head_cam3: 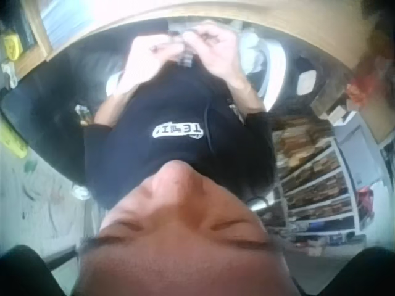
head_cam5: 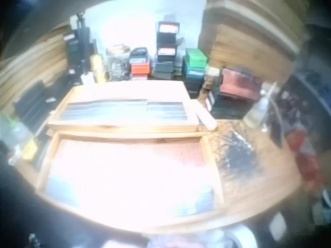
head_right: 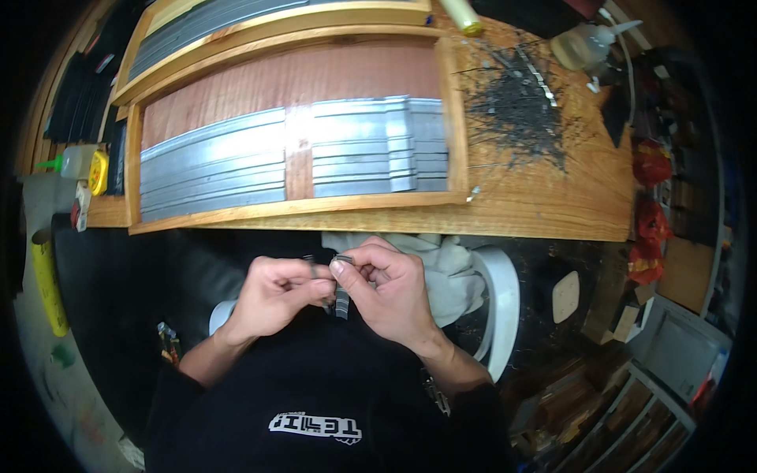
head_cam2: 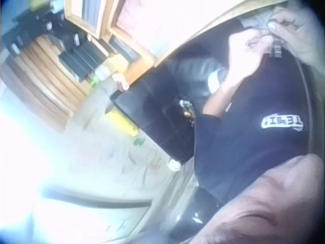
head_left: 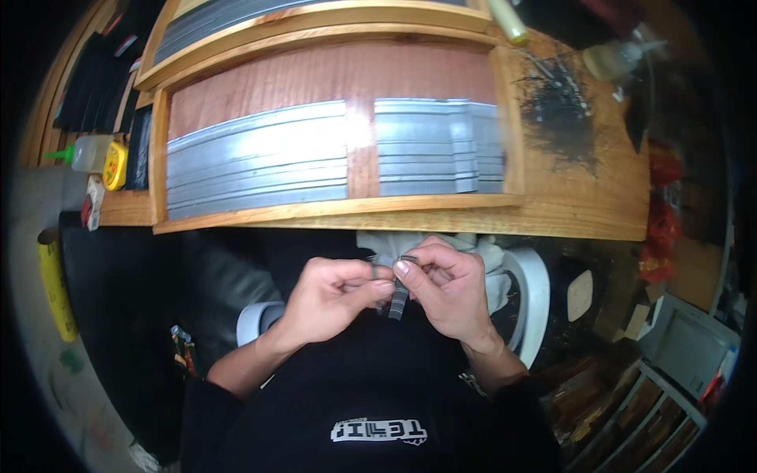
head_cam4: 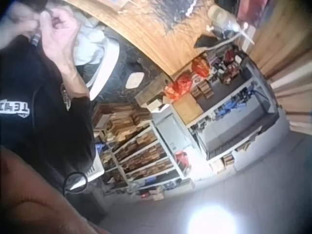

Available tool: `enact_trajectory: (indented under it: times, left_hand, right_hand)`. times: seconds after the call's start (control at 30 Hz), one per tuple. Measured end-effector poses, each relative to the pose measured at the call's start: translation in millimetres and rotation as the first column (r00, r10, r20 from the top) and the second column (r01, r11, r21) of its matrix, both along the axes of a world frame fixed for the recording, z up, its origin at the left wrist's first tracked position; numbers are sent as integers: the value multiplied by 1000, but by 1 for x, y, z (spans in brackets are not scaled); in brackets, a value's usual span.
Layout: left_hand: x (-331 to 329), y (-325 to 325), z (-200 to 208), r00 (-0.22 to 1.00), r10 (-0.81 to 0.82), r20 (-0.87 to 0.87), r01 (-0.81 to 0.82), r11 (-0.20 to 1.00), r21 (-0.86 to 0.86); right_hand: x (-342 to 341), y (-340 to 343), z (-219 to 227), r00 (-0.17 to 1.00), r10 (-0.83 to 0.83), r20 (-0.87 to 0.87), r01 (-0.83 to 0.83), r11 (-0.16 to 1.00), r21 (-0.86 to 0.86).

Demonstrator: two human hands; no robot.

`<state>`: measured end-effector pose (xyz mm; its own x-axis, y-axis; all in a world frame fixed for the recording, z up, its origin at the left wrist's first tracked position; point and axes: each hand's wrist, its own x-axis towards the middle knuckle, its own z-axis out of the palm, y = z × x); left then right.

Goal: The person repeatedly picks up small rectangular metal pieces from a wooden tray and joins them by hand, then places the assembled pieces back into the tray. The process is repeated multiple times with consistent hand motions.

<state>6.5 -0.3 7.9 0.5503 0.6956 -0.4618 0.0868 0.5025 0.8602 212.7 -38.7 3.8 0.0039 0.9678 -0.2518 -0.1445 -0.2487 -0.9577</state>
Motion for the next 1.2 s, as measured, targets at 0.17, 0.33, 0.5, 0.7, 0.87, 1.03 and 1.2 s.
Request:
enact_trajectory:
  times: [0.17, 0.33, 0.5, 0.7, 0.87, 1.03, 1.2]
  left_hand:
    - [-5, 1, -1, 966, 226, 127, -236, 969, 66]
    - [0, 4, 5, 988, 112, 105, -123, 986, 109]
    - [10, 10, 14, 995, 36, 94, -55, 976, 209]
    - [11, 28, 38, 992, -100, -74, 123, 869, 479]
    - [14, 35, 48, 995, 19, -98, 70, 575, 815]
    - [15, 53, 47, 993, 86, -78, 40, 377, 925]
    - [16, 52, 34, 996, 72, -55, 10, 516, 857]
  right_hand:
    - [70, 23, 69, 923, -307, 232, 247, 935, 256]
    - [146, 35, 69, 708, -655, 264, 587, 754, 295]
    - [80, 16, 67, 964, -147, 221, 106, 976, 188]
    - [14, 25, 46, 958, 84, 276, -168, 940, 297]
    - [9, 45, 48, 948, 81, 308, -258, 763, 593]
    - [9, 65, 54, 922, 44, 384, -313, 667, 676]
    - [7, 67, 49, 938, 33, 345, -265, 711, 652]
